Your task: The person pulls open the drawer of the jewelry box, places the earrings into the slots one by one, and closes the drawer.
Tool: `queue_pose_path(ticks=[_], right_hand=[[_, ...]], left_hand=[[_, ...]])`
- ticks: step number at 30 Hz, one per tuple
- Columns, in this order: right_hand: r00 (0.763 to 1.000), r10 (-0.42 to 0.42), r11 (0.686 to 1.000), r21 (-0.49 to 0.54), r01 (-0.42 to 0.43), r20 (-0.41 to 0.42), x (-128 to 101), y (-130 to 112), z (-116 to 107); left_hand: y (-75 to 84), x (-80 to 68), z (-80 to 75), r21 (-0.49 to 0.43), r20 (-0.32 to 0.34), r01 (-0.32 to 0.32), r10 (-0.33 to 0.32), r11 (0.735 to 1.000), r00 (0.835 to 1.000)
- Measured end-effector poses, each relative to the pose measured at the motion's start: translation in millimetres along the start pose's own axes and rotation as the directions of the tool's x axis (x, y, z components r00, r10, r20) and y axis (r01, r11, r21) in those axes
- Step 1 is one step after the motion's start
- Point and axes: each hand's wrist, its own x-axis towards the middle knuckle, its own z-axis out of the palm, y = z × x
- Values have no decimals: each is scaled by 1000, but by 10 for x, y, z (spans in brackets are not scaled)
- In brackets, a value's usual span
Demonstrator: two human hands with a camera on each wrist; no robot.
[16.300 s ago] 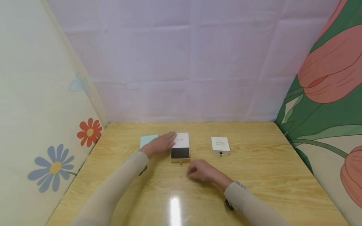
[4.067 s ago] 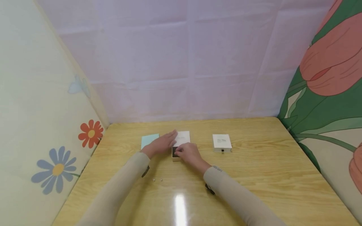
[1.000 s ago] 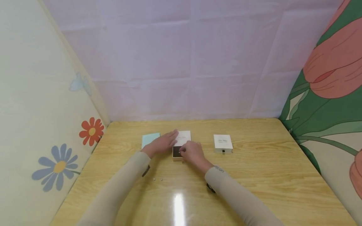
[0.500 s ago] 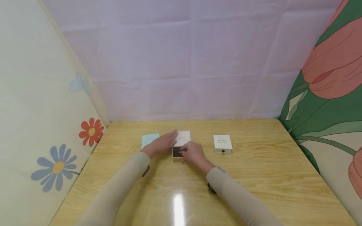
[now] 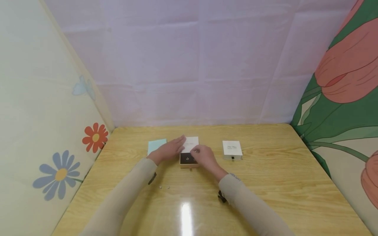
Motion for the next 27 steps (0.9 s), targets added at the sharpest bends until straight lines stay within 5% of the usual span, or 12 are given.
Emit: queue_pose_path(ticks=[6, 13, 27], right_hand=[[998, 70, 980, 184, -70, 5, -62, -27, -68], [987, 158, 883, 442, -156, 35, -155, -58, -144], [952, 240, 750, 586, -307, 192, -391, -46, -140]], left_hand=[[-2, 3, 3, -10, -6, 0, 0, 1000, 1000], [1, -7, -7, -38, -8, 0, -1, 999, 1000], [8, -18, -12, -38, -14, -1, 0, 999, 1000]])
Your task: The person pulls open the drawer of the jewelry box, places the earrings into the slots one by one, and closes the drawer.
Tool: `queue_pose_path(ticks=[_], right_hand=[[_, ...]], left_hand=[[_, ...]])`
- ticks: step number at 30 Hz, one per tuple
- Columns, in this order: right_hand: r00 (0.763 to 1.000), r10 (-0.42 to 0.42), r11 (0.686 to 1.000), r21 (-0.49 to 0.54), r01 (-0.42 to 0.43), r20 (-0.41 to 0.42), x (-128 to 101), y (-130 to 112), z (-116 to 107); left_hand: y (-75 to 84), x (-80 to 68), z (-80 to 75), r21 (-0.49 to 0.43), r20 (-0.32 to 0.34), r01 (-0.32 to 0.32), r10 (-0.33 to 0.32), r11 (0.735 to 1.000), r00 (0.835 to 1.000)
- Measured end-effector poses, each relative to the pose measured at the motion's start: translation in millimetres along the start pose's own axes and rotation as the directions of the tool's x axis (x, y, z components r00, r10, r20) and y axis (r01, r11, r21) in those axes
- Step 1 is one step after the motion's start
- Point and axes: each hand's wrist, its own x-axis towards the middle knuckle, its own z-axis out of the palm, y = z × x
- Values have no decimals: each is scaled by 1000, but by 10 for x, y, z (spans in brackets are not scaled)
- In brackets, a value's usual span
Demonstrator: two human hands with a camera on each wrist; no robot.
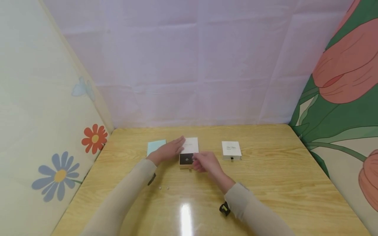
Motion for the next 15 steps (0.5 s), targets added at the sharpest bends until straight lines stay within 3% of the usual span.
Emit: queue_pose_path(ticks=[15], right_hand=[[996, 92, 995, 41, -92, 0, -117, 115, 78]], left_hand=[[-23, 19, 37, -11, 4, 10, -10, 1000, 1000]])
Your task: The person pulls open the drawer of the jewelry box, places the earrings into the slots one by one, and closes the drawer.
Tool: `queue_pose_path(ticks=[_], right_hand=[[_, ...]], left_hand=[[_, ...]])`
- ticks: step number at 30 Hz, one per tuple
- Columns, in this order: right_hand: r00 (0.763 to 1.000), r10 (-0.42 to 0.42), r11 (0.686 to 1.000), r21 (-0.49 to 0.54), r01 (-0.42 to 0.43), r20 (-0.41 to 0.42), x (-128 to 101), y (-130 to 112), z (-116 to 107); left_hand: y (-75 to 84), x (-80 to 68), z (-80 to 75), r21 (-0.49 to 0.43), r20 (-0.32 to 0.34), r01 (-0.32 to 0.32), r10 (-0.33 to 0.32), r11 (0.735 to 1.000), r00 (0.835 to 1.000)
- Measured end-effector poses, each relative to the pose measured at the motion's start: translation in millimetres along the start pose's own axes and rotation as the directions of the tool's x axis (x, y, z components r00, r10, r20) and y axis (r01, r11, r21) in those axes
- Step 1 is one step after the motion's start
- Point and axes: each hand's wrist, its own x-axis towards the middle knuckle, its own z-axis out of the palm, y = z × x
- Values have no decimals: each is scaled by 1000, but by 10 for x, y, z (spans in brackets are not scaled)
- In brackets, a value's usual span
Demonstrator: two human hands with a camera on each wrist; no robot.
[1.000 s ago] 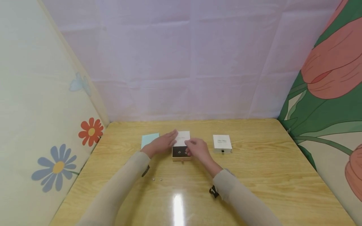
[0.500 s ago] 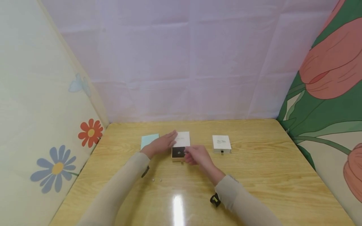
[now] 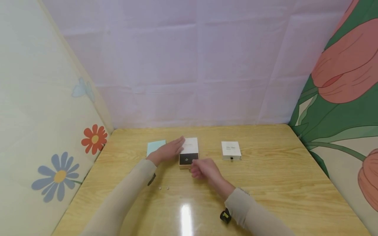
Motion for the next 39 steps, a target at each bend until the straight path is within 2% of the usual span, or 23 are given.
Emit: queue_pose_path(ticks=[12, 25, 39], right_hand=[[999, 51, 998, 24, -51, 9, -16, 154, 111], [992, 125, 992, 20, -125, 18, 31, 204, 190], [990, 138, 990, 34, -138, 12, 101, 230, 229]], left_hand=[[-9, 0, -4, -1, -4, -16, 16, 1000, 1000], [-16, -2, 7, 6, -6, -22, 22, 1000, 1000], [-8, -2, 2, 24, -10, -37, 37, 999, 999]])
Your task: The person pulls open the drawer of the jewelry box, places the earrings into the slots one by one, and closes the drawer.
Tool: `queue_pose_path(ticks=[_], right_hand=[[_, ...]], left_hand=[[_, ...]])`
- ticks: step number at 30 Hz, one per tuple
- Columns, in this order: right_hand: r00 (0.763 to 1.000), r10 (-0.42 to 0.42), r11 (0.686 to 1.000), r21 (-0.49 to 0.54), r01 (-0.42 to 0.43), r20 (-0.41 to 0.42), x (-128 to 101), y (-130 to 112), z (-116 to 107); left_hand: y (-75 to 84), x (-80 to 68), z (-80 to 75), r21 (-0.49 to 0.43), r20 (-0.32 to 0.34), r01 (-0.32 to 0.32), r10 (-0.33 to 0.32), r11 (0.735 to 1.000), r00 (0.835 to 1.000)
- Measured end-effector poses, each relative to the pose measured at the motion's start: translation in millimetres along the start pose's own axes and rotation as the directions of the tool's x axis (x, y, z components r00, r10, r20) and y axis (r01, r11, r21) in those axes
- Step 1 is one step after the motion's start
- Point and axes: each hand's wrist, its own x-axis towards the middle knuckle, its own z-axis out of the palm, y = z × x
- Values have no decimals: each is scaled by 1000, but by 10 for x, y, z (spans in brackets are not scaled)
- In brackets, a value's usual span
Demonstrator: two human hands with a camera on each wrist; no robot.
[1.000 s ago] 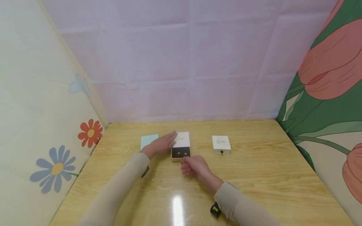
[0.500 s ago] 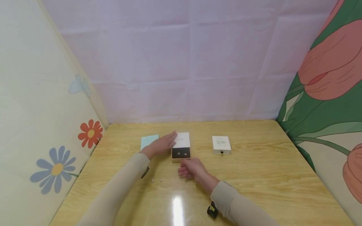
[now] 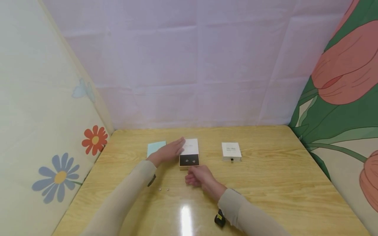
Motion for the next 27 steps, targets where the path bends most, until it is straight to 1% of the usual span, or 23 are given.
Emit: queue_pose_path(ticks=[7, 17, 27], right_hand=[[1000, -1, 1000, 12, 1, -9, 34, 10, 25], [1000, -5, 999, 41, 6, -31, 61, 16, 57], [999, -7, 998, 58, 8, -34, 102, 5, 70]], left_hand=[[-9, 11, 20, 10, 13, 7, -7, 1000, 1000], [-38, 24, 43, 32, 5, 4, -4, 999, 1000], [-18, 18, 16, 18, 7, 8, -8, 1000, 1000]])
